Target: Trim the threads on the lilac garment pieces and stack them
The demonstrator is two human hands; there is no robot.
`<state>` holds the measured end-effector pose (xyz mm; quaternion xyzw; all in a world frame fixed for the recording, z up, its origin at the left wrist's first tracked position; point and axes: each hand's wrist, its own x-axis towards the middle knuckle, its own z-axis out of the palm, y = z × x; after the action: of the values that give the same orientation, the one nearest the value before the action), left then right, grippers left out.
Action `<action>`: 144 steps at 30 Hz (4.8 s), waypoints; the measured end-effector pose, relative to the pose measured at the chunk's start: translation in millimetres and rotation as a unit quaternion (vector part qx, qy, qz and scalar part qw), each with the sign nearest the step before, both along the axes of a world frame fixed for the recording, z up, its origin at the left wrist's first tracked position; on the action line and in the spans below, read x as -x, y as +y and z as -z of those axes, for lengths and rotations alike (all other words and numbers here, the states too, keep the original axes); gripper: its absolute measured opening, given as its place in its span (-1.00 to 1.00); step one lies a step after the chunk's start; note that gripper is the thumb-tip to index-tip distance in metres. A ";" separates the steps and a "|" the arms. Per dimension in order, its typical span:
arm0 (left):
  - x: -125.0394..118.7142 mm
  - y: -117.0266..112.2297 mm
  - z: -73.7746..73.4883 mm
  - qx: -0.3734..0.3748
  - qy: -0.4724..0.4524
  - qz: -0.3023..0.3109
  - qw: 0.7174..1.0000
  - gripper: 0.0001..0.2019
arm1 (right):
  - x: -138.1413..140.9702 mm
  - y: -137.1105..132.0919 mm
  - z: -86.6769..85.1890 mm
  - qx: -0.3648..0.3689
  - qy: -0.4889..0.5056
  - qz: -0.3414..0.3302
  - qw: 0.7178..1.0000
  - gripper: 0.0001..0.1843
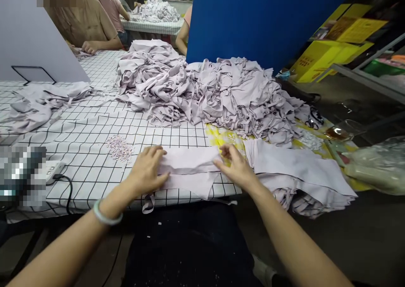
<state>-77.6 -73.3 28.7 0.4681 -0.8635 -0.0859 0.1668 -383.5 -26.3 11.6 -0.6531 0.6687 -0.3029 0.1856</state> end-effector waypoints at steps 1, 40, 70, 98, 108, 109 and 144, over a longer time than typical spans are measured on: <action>3.7 8.9 7.7 0.022 -0.026 0.002 0.999 -0.59 | -3.6 13.3 6.0 -0.003 0.033 0.007 0.999 -0.52; 85.6 63.5 40.0 -0.175 0.211 0.264 0.925 -0.70 | -46.7 166.5 28.1 -0.103 -0.187 0.041 0.976 -0.67; 137.0 86.7 4.4 -0.568 0.474 0.069 0.669 -0.65 | -15.9 117.5 -16.6 -0.202 -0.556 0.092 0.801 -0.45; 142.7 56.9 3.3 -0.570 0.496 -0.010 0.655 -0.77 | -31.7 90.1 -18.2 0.000 -0.394 0.143 0.908 -0.76; 131.3 60.3 11.5 -0.490 0.345 0.067 0.798 -0.84 | -40.3 109.2 -6.9 -0.019 -0.214 0.130 0.968 -0.76; 128.2 61.7 11.7 -0.442 0.314 0.086 0.836 -0.87 | -41.0 111.8 -5.6 -0.043 -0.219 0.128 0.966 -0.77; 153.0 -5.0 38.2 -0.194 0.223 0.125 0.947 -0.84 | -40.6 29.9 4.7 -0.151 -0.568 0.299 0.752 -0.75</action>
<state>-230.6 -78.3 -9.5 0.3491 -0.8224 -0.3741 0.2489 -342.9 3.7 6.9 -0.0911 0.6384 -0.5529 0.5276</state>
